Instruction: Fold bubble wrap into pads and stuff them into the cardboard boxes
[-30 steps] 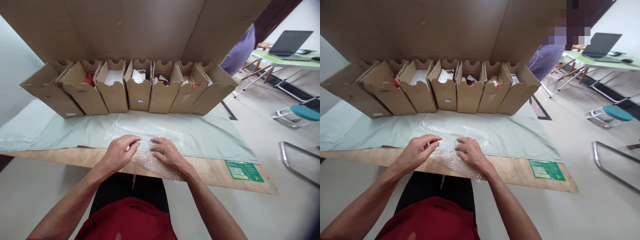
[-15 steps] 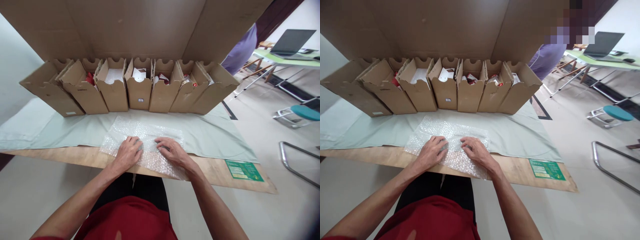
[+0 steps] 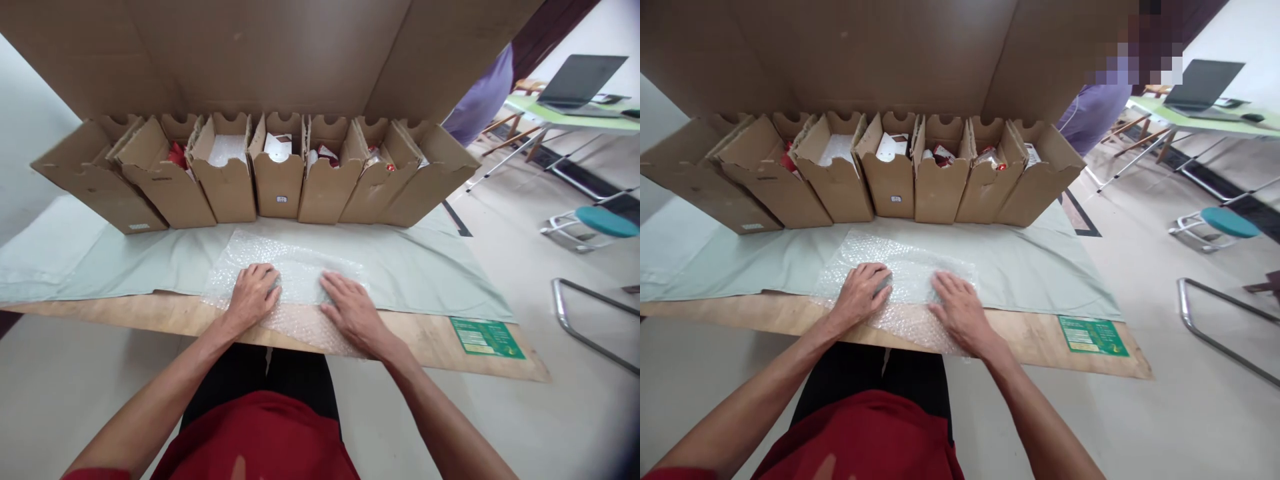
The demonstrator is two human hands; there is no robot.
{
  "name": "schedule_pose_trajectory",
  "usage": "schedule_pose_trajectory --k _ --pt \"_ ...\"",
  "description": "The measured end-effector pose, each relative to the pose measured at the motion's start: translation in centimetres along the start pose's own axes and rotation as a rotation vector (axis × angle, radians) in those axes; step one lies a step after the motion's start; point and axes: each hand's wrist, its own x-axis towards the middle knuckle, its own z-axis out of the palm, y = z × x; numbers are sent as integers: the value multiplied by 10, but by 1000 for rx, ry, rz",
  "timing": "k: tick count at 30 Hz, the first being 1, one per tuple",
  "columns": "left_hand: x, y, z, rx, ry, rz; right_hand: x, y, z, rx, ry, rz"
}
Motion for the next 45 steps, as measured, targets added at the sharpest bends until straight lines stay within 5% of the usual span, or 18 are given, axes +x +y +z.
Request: schedule_pose_trajectory --k 3,6,15,21,28,33,39,42,45 --pt "-2 -2 1 -9 25 3 -31 41 -10 -78 95 259" --pt "-2 -2 4 -15 54 -2 -37 47 -14 -78 187 391" --pt "-3 0 3 -5 67 6 45 -46 6 120 -5 -14" --pt "-3 -1 4 -27 45 -4 35 -3 4 6 -25 85" --pt "-3 0 -2 -37 -17 -17 27 29 13 -26 134 174" --pt "10 30 -2 -26 -132 41 28 25 15 -24 145 189" --pt "34 74 24 -65 -229 195 27 24 15 -29 154 201" --pt "33 68 31 -36 -279 214 27 25 17 -21 173 199" --pt "21 39 26 27 -290 164 27 26 17 -13 181 194"
